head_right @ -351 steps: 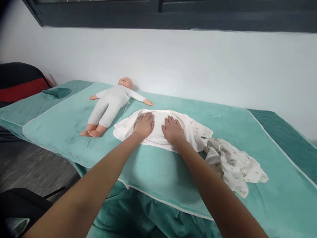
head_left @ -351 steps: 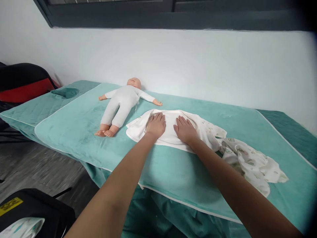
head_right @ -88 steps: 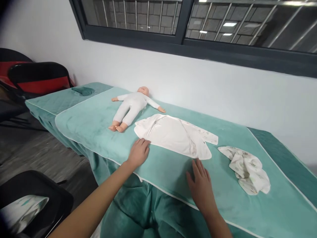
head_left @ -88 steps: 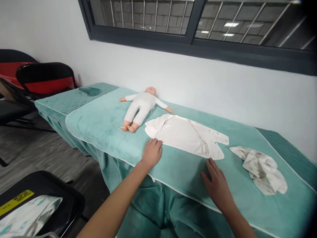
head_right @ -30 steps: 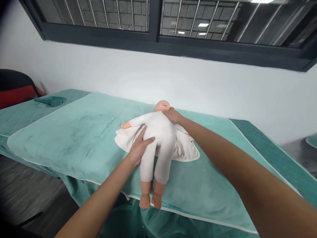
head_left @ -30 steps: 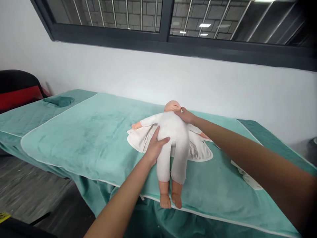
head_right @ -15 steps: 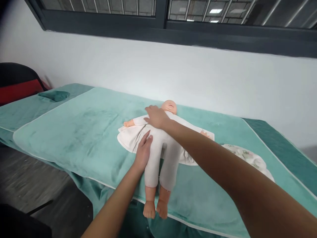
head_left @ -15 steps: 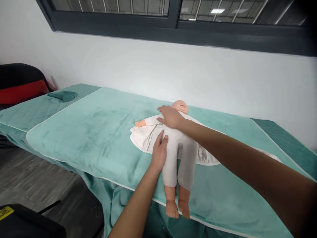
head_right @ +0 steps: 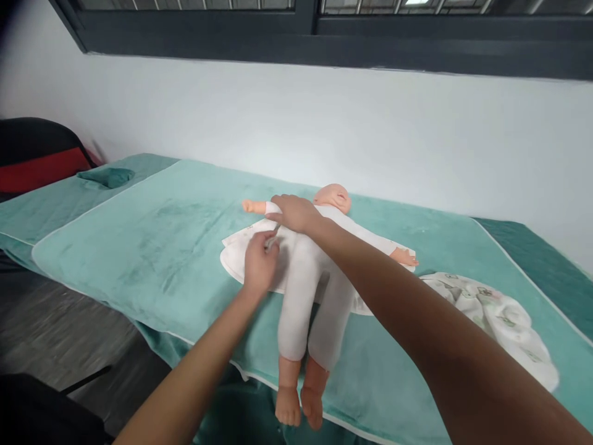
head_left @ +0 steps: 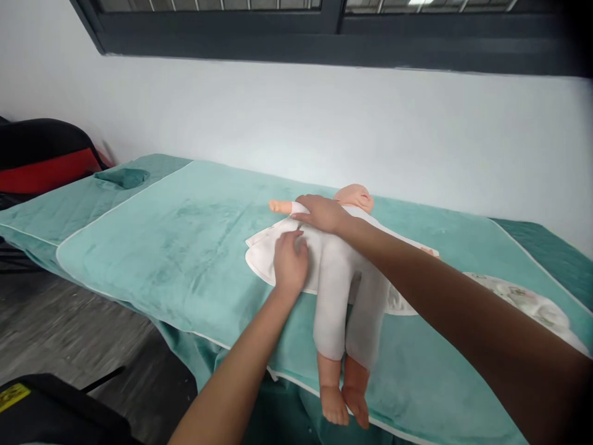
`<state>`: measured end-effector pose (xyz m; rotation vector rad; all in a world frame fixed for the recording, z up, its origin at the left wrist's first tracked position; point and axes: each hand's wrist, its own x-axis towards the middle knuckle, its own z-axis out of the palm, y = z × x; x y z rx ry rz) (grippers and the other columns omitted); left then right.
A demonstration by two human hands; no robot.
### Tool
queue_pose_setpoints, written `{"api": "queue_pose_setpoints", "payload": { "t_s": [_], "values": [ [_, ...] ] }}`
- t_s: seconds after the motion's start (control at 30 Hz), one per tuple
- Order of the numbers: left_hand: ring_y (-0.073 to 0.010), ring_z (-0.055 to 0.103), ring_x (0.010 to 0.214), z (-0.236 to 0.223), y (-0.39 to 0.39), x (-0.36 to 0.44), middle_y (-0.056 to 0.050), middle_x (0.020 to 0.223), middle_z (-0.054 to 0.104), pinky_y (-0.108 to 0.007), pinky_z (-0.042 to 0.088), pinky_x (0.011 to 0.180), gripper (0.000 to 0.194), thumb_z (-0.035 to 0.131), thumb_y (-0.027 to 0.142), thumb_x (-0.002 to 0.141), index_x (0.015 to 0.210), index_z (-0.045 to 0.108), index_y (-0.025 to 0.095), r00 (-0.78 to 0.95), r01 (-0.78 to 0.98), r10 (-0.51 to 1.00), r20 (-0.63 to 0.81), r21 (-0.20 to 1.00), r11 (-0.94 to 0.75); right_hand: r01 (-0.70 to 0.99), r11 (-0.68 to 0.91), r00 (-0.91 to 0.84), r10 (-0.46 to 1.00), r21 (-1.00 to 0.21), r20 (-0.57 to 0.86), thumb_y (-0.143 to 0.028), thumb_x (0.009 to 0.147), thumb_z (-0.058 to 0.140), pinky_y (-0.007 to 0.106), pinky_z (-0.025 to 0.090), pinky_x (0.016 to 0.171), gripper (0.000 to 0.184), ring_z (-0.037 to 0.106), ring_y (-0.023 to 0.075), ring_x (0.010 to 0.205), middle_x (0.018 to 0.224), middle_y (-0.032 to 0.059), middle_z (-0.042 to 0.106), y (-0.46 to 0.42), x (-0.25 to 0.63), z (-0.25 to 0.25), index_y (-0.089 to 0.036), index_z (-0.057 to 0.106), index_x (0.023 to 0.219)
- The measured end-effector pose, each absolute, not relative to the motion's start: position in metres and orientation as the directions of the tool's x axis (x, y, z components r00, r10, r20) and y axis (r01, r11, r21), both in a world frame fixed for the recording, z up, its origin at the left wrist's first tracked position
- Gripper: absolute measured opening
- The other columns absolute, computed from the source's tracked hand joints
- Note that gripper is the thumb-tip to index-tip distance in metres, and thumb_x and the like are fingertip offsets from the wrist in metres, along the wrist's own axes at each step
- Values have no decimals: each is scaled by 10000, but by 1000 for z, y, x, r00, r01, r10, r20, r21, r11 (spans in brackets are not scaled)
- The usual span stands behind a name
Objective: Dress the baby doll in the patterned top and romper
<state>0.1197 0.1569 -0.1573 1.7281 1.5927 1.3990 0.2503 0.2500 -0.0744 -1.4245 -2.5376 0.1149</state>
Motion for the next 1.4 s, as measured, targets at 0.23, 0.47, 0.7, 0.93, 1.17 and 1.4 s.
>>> {"api": "queue_pose_setpoints", "payload": {
  "t_s": [0.23,0.47,0.7,0.93,1.17,1.4],
  "values": [
    [-273,614,1007,-178,208,86,-111,1035,675,-391,473,883,168,536,219,910,995,680,196,-152,804,900,409,581,-128,812,559,-555,828,-169,77,-663,958,403,332,375,723,486,624,248,960,1073,54,716,241,264,-80,-283,672,1098],
    [-200,632,948,-188,205,78,-52,987,697,-320,481,881,151,499,204,880,934,640,203,-426,447,812,399,873,-194,842,508,-509,859,-181,45,-659,913,476,329,391,727,442,652,243,935,1053,26,746,237,258,-83,-289,711,969],
    [-167,611,861,-180,199,82,-5,887,667,-272,481,817,86,504,256,887,884,583,223,-494,335,810,316,929,-158,863,475,-479,878,-170,22,-651,902,482,334,375,694,442,650,250,880,999,37,750,238,257,-85,-288,726,968],
    [-157,593,820,-179,198,83,8,859,645,-261,464,777,92,497,279,908,899,571,226,-494,311,817,298,938,-155,866,467,-469,882,-179,31,-678,873,510,342,384,732,469,639,270,931,1068,46,740,239,259,-88,-306,745,1037],
    [-236,595,881,-186,192,87,-77,918,664,-351,402,792,188,426,293,983,945,596,221,-103,759,822,560,579,-299,884,467,-466,883,-12,50,-527,923,494,391,413,782,370,649,288,911,1004,98,734,242,242,-100,-244,721,994],
    [-275,573,955,-181,188,93,-126,992,660,-401,383,845,295,379,311,1019,985,649,198,206,854,769,605,273,-443,869,495,-492,866,-10,91,-298,916,507,423,424,890,256,632,298,1010,1065,128,708,238,238,-100,-195,689,1064]
  ]
}}
